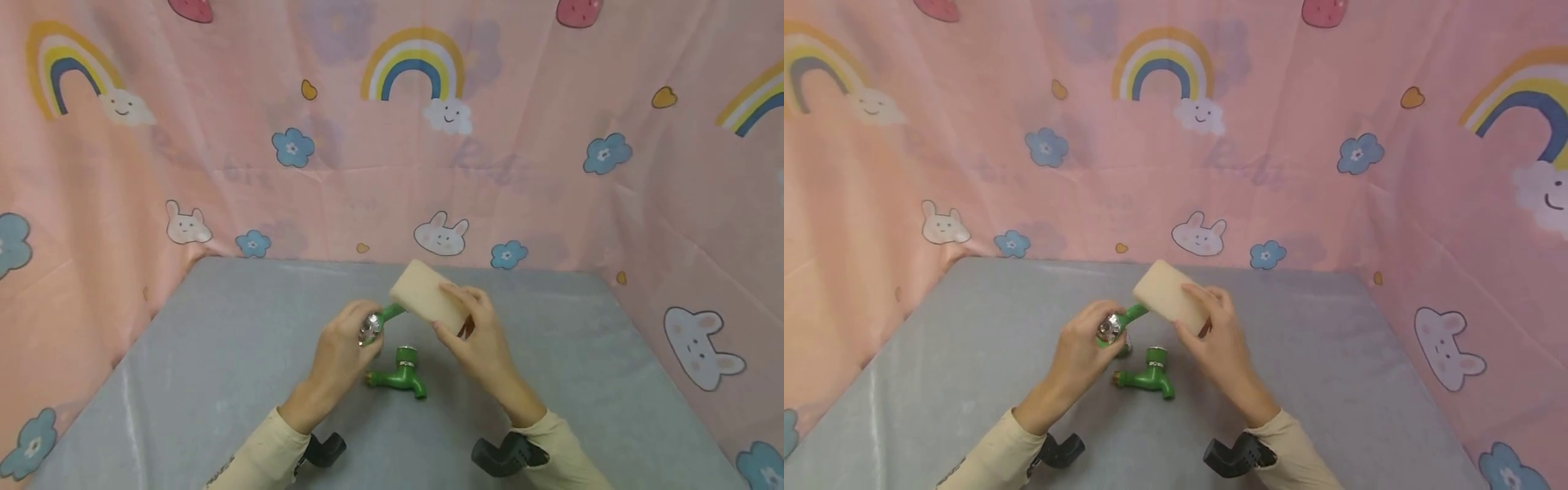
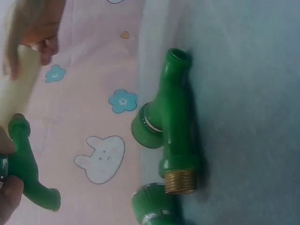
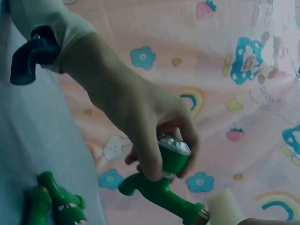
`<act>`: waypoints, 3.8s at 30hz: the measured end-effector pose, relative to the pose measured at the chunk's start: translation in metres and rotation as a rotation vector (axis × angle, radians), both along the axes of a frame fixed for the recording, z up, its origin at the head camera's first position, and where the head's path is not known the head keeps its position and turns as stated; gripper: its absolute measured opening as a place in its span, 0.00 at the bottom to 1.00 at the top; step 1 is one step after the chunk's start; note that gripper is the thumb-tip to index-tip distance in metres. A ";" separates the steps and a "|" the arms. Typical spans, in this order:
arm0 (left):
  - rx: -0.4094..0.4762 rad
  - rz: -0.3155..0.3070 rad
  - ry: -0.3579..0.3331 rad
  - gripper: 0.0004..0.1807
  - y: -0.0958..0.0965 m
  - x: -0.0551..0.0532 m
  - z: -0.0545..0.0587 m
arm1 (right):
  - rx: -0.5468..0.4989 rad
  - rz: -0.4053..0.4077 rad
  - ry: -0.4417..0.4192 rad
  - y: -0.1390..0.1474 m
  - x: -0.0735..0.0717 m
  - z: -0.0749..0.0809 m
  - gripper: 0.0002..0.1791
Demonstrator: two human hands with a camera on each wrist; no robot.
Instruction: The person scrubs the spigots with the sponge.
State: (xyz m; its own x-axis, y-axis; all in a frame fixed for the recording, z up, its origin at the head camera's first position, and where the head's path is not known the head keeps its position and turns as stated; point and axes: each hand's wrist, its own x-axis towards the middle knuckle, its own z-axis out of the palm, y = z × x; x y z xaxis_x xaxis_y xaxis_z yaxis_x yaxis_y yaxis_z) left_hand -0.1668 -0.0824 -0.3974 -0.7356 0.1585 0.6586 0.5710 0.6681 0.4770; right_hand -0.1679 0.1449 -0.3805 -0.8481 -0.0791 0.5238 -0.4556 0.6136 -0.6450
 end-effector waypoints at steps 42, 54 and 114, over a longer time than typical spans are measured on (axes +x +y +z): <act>0.013 -0.015 0.090 0.19 -0.006 -0.006 0.006 | -0.044 0.147 -0.071 0.009 -0.003 0.006 0.29; 0.549 -0.371 -0.526 0.16 -0.019 -0.009 0.015 | -0.070 0.096 0.184 0.005 -0.003 0.002 0.37; 0.571 -0.193 -0.348 0.25 -0.010 -0.008 0.009 | 0.055 -0.100 0.050 0.006 -0.014 -0.013 0.34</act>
